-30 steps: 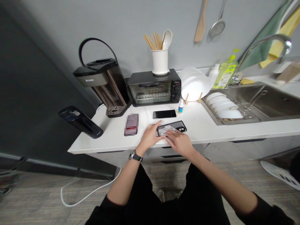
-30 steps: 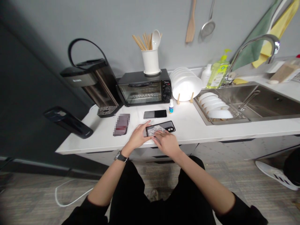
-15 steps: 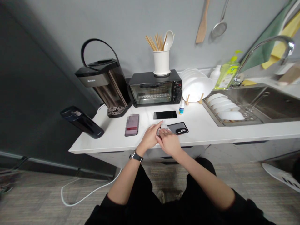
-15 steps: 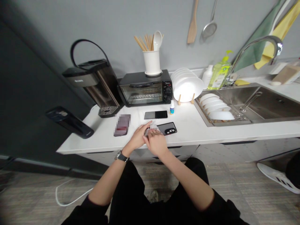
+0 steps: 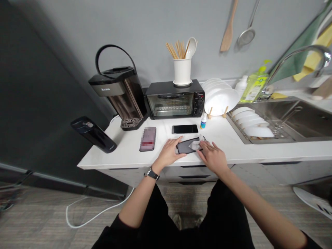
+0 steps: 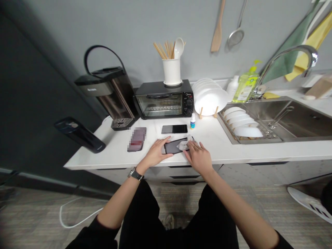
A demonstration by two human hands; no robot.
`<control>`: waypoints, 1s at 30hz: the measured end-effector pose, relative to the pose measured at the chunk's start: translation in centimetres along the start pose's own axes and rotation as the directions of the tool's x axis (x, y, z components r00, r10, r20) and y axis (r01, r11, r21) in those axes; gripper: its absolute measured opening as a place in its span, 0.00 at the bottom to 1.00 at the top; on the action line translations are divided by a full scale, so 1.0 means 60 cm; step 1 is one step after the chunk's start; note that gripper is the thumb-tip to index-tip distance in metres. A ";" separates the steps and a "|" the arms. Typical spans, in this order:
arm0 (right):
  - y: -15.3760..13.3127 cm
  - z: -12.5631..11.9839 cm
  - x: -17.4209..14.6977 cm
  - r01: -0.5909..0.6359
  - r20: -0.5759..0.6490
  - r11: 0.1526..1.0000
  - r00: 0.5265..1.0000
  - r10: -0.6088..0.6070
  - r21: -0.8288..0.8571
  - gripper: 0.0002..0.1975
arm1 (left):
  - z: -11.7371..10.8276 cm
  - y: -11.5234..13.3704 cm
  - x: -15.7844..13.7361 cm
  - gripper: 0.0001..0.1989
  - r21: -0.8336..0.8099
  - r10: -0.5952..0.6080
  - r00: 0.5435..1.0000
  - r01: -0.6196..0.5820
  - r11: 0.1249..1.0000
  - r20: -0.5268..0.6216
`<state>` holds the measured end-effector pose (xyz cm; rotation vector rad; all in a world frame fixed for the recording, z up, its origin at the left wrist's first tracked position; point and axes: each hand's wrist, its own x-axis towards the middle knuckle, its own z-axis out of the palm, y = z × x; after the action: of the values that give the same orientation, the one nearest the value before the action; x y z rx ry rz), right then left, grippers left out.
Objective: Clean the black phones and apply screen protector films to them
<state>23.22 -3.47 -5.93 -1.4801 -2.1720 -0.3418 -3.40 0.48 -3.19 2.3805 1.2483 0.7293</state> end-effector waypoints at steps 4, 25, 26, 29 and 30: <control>-0.068 0.018 0.037 -0.106 -0.004 0.994 0.994 0.105 -0.027 0.26 | 0.000 -0.004 -0.001 0.45 -0.010 -0.013 1.000 0.013 1.000 0.027; -0.001 0.000 0.003 -0.014 -0.005 0.999 1.000 0.014 -0.031 0.20 | -0.005 0.003 0.002 0.50 -0.055 -0.029 0.999 0.031 0.998 0.027; -0.013 0.006 0.011 -0.052 -0.011 0.998 0.999 0.051 -0.037 0.21 | -0.005 0.003 0.002 0.50 -0.062 -0.033 0.999 0.035 0.997 0.032; -0.074 0.024 0.036 -0.129 -0.006 0.991 0.992 0.129 -0.030 0.25 | -0.005 -0.003 0.001 0.49 -0.079 -0.034 0.998 0.038 0.996 0.054; -0.098 0.028 0.043 -0.118 0.009 0.993 0.993 0.118 -0.008 0.25 | -0.005 -0.007 0.000 0.48 -0.081 -0.029 0.998 0.033 0.996 0.058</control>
<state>16.61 -2.85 -5.62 -1.6089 -2.0813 -0.3029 -3.83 0.75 -3.17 2.2952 1.2063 0.6848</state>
